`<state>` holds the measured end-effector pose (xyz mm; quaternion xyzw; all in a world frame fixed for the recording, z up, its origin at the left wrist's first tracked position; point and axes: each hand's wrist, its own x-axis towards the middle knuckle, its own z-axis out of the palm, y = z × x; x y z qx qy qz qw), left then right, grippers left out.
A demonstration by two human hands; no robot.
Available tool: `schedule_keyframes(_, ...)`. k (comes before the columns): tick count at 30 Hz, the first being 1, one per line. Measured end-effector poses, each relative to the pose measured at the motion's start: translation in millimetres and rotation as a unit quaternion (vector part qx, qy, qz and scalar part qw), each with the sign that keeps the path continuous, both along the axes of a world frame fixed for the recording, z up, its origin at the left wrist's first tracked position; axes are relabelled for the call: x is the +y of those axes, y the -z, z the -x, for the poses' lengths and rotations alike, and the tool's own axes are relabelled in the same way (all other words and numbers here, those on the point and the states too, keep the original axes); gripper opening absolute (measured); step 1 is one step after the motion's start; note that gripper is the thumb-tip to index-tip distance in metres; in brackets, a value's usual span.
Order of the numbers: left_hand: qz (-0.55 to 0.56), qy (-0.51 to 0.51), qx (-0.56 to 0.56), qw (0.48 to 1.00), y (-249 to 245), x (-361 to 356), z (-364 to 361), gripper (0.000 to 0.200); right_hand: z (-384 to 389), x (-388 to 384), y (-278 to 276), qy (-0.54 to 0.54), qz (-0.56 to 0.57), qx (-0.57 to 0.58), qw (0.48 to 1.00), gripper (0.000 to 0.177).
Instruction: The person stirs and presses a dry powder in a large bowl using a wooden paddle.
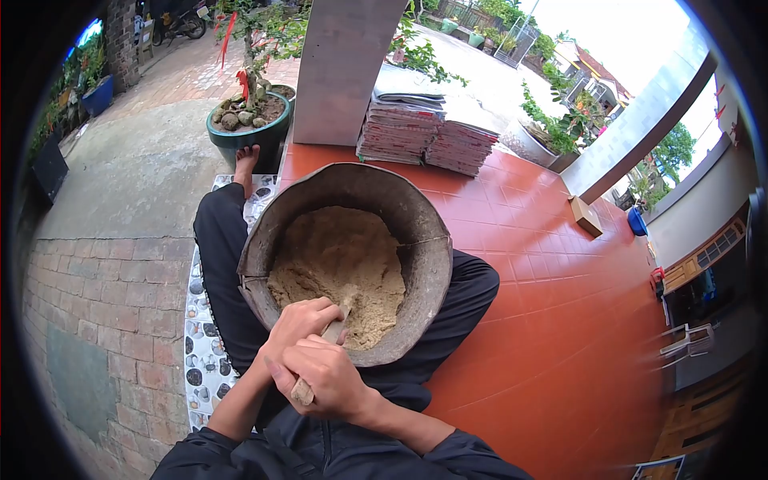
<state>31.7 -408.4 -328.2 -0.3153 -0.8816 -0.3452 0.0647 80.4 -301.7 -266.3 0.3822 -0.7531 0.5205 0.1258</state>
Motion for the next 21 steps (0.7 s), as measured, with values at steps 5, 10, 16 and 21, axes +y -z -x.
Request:
schedule_keyframes(5,-0.098,-0.194,0.091,0.972,8,3,2,0.017,15,-3,7,-0.045,0.093,0.078,0.992,0.023)
schedule_keyframes(10,-0.075,-0.314,0.094,0.942,4,2,-2,0.018,35,13,32,-0.027,0.202,-0.069,0.977,0.026)
schedule_keyframes(16,0.014,-0.23,0.008,0.973,10,5,2,0.032,61,38,32,-0.013,0.322,-0.303,0.897,0.039)
schedule_keyframes(21,-0.002,-0.058,-0.031,0.998,9,10,20,0.033,84,73,36,0.03,0.389,-0.327,0.861,0.043)
